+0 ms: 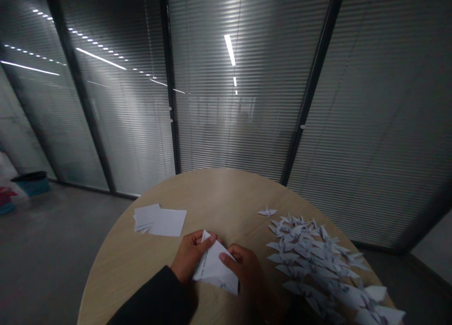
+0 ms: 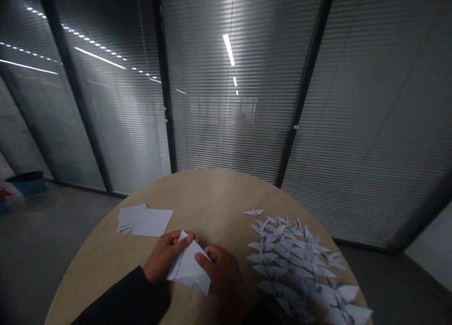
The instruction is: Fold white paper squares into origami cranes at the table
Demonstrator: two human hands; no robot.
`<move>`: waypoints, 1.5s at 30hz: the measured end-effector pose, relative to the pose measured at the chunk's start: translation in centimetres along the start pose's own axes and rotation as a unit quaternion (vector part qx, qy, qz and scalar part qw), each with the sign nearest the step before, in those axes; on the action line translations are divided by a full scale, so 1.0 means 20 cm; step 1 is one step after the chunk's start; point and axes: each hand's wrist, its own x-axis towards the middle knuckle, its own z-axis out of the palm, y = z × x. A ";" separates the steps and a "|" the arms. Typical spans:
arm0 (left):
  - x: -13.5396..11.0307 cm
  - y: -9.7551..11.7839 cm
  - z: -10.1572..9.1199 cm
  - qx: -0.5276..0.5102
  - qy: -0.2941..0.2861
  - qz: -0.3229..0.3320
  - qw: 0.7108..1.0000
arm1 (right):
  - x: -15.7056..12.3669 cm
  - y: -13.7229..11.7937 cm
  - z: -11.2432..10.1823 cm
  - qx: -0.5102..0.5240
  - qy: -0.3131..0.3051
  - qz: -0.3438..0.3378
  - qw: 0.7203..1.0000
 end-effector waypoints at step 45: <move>-0.01 0.01 0.01 0.003 0.036 -0.005 0.999 | -0.02 -0.04 0.01 0.034 -0.001 0.012 0.999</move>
